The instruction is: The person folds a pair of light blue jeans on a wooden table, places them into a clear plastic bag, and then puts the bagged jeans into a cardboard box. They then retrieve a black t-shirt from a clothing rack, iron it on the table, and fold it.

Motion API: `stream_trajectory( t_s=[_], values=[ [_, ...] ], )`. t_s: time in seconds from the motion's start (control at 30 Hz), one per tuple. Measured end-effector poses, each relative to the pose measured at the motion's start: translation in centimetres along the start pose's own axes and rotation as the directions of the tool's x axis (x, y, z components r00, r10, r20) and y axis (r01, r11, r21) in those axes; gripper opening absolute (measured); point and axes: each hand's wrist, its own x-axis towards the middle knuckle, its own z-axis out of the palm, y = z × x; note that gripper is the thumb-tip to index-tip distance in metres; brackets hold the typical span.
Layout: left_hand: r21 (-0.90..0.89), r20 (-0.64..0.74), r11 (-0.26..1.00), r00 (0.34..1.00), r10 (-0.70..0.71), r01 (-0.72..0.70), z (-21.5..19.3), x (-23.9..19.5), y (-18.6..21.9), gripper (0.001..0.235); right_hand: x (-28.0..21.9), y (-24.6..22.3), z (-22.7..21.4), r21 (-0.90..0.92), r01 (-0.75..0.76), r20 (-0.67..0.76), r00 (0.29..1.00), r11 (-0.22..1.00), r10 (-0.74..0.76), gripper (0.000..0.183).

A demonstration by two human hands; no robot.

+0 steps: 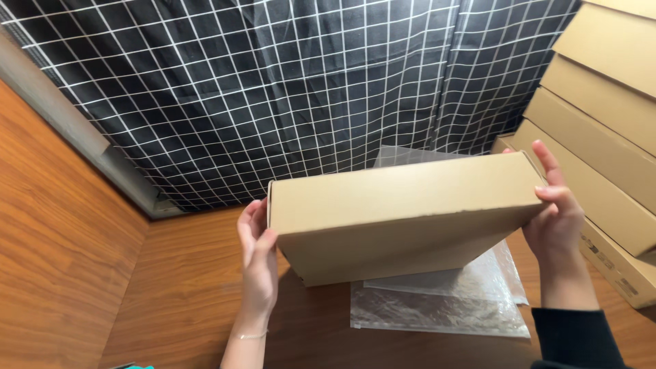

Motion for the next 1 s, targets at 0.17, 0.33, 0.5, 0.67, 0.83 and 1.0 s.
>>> stream_trajectory(
  t_s=[0.17,0.33,0.5,0.67,0.83,1.0],
  values=[
    [-0.21,0.051,0.936,0.959,-0.279,0.283,-1.9,-1.6,-3.3,0.083,-5.1,-0.5,-3.1,0.152,-0.12,0.025,0.993,0.981,0.118,0.096],
    [-0.182,0.035,0.837,0.854,-0.519,0.516,-4.6,-4.5,-9.5,0.071,-9.4,1.5,-4.4,-0.019,-0.345,-0.119,0.933,0.938,0.341,0.102],
    [-0.216,0.08,0.712,0.739,-0.669,0.668,-9.1,-9.8,-11.8,0.061,-12.8,10.7,-14.1,0.581,-0.528,0.594,0.796,0.62,0.122,0.053],
    [-0.259,0.1,0.574,0.613,-0.784,0.777,-10.9,-11.3,-11.3,0.057,-18.4,12.7,-14.8,0.307,-0.678,0.045,0.711,0.668,0.702,0.051],
    [-0.173,-0.091,0.639,0.633,-0.768,0.75,-13.2,-13.6,-11.8,0.044,-23.9,13.0,-11.5,0.204,-0.831,-0.25,0.467,0.517,0.848,0.048],
    [0.018,-0.081,0.692,0.69,-0.719,0.722,-15.7,-15.0,-12.1,0.055,-25.7,17.7,-15.2,0.28,-0.797,-0.124,0.522,0.534,0.844,0.056]
  ],
)
